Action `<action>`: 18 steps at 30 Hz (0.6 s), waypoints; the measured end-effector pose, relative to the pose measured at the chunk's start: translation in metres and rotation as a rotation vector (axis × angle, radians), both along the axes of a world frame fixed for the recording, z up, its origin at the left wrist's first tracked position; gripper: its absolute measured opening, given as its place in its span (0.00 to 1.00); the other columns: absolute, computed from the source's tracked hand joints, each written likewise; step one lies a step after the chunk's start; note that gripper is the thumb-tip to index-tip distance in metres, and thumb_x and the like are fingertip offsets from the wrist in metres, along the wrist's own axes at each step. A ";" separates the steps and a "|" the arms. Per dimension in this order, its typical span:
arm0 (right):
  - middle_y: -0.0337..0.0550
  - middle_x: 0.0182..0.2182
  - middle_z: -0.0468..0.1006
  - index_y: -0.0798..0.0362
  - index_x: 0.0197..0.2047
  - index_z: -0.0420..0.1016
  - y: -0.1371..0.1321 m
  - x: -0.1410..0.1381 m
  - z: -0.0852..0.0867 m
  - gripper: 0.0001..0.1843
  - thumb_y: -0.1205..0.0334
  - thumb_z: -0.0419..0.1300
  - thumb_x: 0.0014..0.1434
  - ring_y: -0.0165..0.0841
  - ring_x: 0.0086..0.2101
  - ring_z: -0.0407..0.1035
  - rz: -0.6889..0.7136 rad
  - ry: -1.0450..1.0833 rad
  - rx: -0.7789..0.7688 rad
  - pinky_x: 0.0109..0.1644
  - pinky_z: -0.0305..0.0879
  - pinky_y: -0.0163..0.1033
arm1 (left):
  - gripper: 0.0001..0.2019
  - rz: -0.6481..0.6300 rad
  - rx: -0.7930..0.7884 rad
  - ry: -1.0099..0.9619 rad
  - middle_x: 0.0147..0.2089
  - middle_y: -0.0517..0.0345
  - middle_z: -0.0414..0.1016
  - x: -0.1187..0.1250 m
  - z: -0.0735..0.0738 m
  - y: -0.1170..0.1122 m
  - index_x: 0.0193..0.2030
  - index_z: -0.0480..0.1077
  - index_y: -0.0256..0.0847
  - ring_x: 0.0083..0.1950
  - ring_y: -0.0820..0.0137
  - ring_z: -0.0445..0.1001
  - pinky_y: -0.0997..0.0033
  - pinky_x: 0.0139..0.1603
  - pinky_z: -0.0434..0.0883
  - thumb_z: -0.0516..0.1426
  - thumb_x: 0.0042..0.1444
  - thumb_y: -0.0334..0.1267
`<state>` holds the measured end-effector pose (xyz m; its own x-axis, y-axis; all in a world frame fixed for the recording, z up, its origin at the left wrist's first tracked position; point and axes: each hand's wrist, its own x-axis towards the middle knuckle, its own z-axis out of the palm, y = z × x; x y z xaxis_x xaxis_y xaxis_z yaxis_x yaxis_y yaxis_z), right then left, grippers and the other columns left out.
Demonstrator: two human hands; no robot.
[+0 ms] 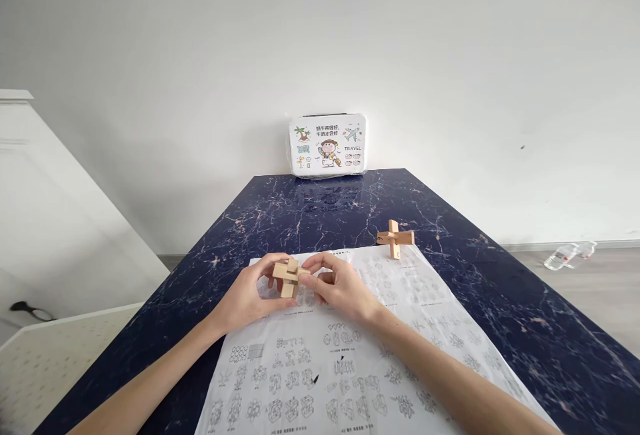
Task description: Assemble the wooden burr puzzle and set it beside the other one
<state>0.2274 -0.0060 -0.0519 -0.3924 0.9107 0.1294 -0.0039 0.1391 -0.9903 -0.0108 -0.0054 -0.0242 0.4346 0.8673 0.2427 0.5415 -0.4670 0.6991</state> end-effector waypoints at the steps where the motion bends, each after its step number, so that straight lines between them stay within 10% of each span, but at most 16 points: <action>1: 0.41 0.41 0.76 0.49 0.48 0.75 0.001 0.000 0.000 0.20 0.42 0.68 0.64 0.25 0.24 0.66 0.032 0.018 -0.017 0.27 0.60 0.37 | 0.31 -0.001 0.013 -0.006 0.53 0.55 0.79 0.000 0.000 0.001 0.60 0.67 0.49 0.47 0.61 0.79 0.62 0.47 0.75 0.71 0.53 0.53; 6: 0.40 0.37 0.75 0.50 0.47 0.77 0.000 0.002 0.006 0.22 0.40 0.69 0.63 0.24 0.22 0.62 0.084 0.095 -0.055 0.27 0.57 0.37 | 0.27 0.122 0.068 0.004 0.48 0.57 0.79 -0.001 -0.003 0.007 0.57 0.69 0.48 0.42 0.64 0.77 0.63 0.44 0.74 0.69 0.55 0.54; 18: 0.37 0.30 0.72 0.49 0.46 0.77 -0.001 0.003 0.010 0.25 0.36 0.69 0.59 0.28 0.24 0.61 -0.065 0.079 -0.095 0.30 0.58 0.39 | 0.26 0.373 0.253 0.230 0.64 0.44 0.67 -0.015 -0.031 0.022 0.60 0.70 0.44 0.69 0.45 0.63 0.40 0.68 0.64 0.64 0.59 0.52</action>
<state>0.2302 -0.0066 -0.0416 -0.3238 0.9436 0.0691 -0.0763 0.0468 -0.9960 -0.0259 0.0167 -0.0556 0.1729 0.9003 0.3995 0.8307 -0.3512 0.4320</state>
